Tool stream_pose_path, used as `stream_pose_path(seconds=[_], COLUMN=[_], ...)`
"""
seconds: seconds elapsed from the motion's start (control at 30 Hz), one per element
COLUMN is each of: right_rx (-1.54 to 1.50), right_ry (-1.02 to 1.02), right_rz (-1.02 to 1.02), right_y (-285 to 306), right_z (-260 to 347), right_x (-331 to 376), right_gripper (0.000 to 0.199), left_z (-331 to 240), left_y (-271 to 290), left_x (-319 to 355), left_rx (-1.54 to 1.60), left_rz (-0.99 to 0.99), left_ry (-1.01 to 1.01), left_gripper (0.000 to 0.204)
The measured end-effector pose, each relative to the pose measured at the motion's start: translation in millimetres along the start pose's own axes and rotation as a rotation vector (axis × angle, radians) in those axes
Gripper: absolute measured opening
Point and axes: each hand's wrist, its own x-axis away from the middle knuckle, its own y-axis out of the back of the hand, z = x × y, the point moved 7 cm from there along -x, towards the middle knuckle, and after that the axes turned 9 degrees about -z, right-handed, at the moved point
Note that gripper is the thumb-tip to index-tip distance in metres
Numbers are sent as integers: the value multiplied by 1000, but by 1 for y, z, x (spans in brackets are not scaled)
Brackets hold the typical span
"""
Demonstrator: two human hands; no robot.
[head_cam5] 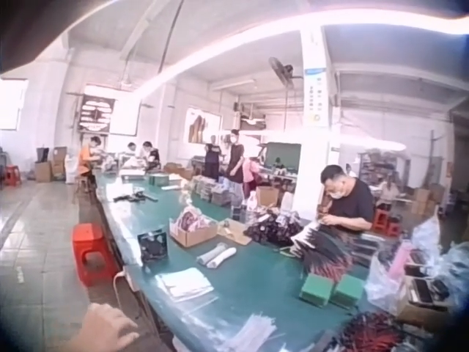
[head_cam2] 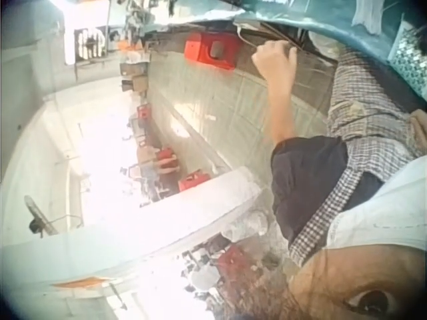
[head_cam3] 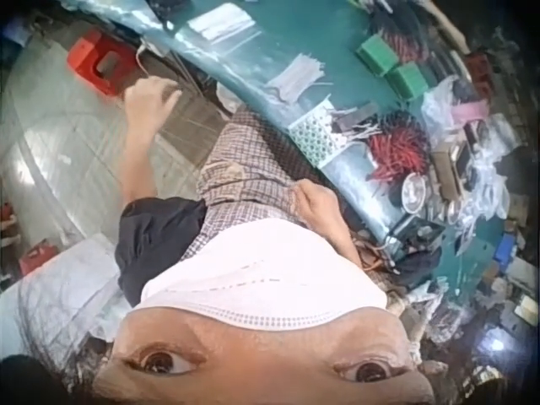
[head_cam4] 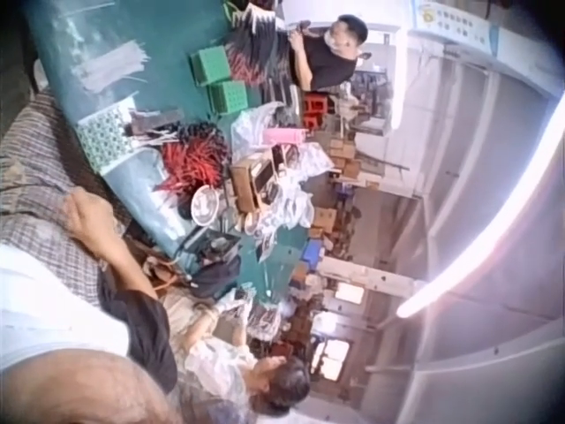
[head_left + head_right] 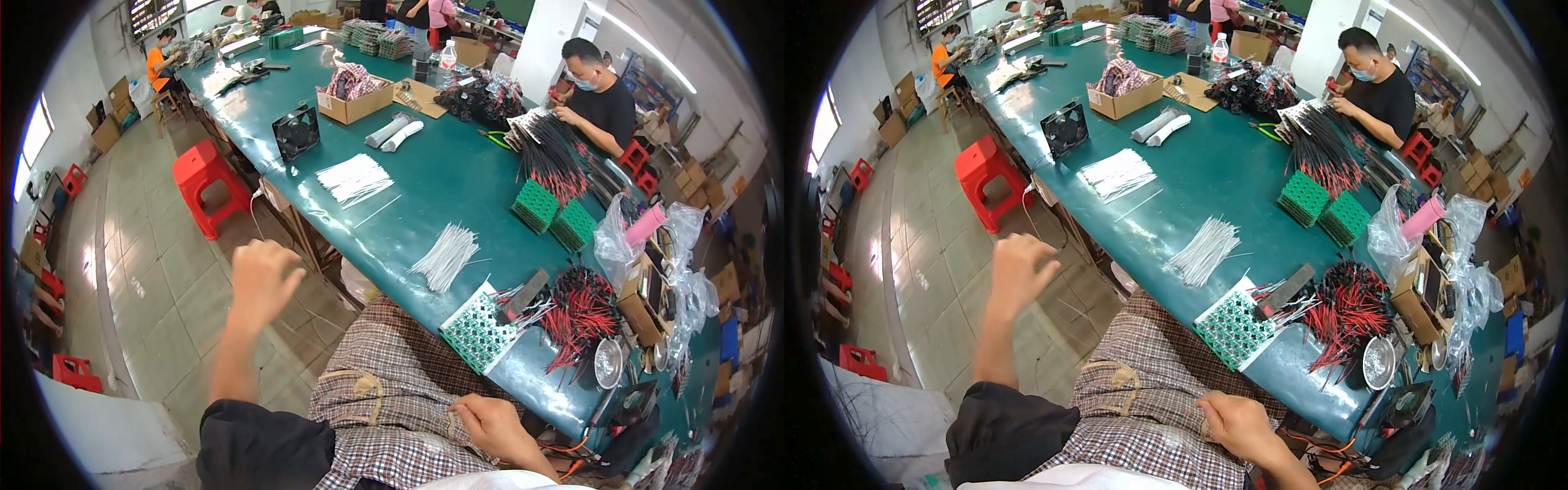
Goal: Soldering electrical wires onto a printed circuit board at a factory assembly station.
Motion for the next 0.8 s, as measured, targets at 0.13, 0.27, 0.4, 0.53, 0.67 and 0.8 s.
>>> stream_pose_path(seconds=[0.13, 0.27, 0.4, 0.53, 0.67, 0.8], right_rx=[181, 313, 273, 313, 416, 502], right_ry=[-51, -25, 19, 63, 36, 69], right_rz=[-104, -130, -172, -115, -84, -76], right_y=[1, 6, 20, 13, 11, 5], right_z=[-9, -2, -12, -27, -31, -38], right_x=[-11, -14, -1, 16, 25, 20], right_gripper=[14, 12, 14, 15, 18, 8], left_z=[-95, -220, -235, -243, -250, -258], left_y=[-58, -62, -73, -74, -77, -77], left_x=[32, 73, 86, 95, 103, 82], left_rx=[763, 1291, 1261, 1204, 1092, 1164], left_rz=[409, 914, 932, 1019, 1069, 1069], left_ry=[34, -40, -34, -147, -278, -119], left_gripper=[14, 33, 27, 24, 25, 26])
